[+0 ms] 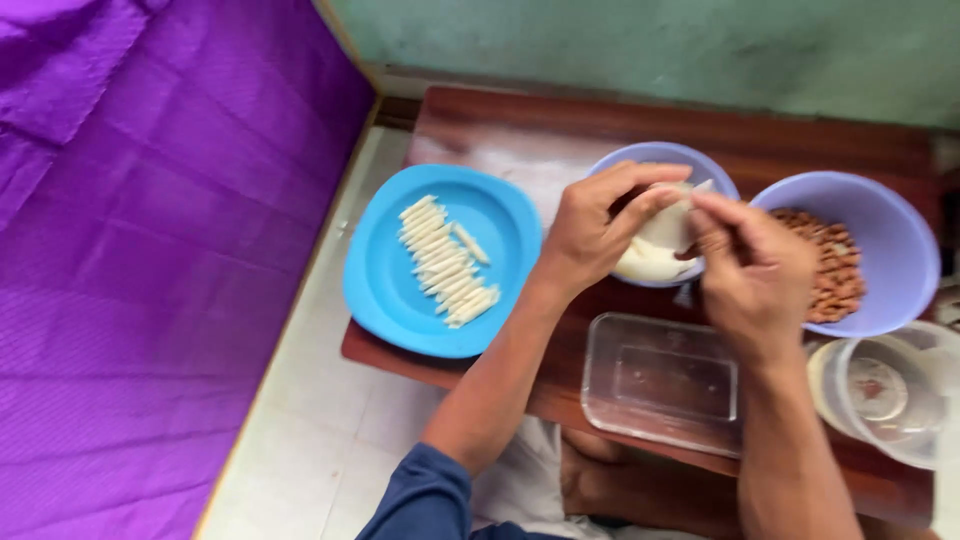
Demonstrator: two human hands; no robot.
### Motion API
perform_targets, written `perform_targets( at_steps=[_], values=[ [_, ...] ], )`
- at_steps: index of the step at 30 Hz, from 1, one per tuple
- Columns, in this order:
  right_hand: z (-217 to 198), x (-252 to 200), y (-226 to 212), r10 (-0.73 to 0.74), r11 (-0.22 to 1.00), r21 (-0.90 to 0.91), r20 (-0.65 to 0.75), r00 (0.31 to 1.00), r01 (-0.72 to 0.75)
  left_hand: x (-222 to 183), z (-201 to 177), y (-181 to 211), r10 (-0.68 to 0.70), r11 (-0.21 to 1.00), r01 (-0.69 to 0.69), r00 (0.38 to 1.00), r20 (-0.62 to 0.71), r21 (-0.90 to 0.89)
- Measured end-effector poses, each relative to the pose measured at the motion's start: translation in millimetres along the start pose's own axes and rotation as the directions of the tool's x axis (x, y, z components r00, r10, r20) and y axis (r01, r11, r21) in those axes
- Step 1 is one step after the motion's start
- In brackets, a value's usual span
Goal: Assembling small nut rolls by placing filling and a peanut on a square wrapper and rolling it up manually.
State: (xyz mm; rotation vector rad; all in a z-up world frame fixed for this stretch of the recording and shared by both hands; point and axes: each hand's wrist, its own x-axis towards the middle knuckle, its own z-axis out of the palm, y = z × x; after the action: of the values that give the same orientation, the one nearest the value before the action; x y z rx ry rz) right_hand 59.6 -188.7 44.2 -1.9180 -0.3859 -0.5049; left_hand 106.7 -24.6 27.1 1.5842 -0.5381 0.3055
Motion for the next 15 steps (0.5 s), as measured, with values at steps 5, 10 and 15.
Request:
perform_targets(
  at_steps=[5, 10, 15],
  values=[
    [1, -5, 9, -0.007, 0.999, 0.032, -0.053, 0.999, 0.008, 1, 0, 2, -0.029, 0.999, 0.032, 0.997, 0.073, -0.043],
    [1, -1, 0, -0.013, 0.999, 0.049, -0.020, 1.000, 0.014, 2, 6, 10, 0.070, 0.995, -0.070, 0.998, 0.008, 0.077],
    [7, 1, 11, -0.099, 0.988, 0.106, -0.114, 0.988, 0.112, 3, 7, -5, 0.137, 0.989, -0.133, 0.989, -0.055, 0.056]
  ],
)
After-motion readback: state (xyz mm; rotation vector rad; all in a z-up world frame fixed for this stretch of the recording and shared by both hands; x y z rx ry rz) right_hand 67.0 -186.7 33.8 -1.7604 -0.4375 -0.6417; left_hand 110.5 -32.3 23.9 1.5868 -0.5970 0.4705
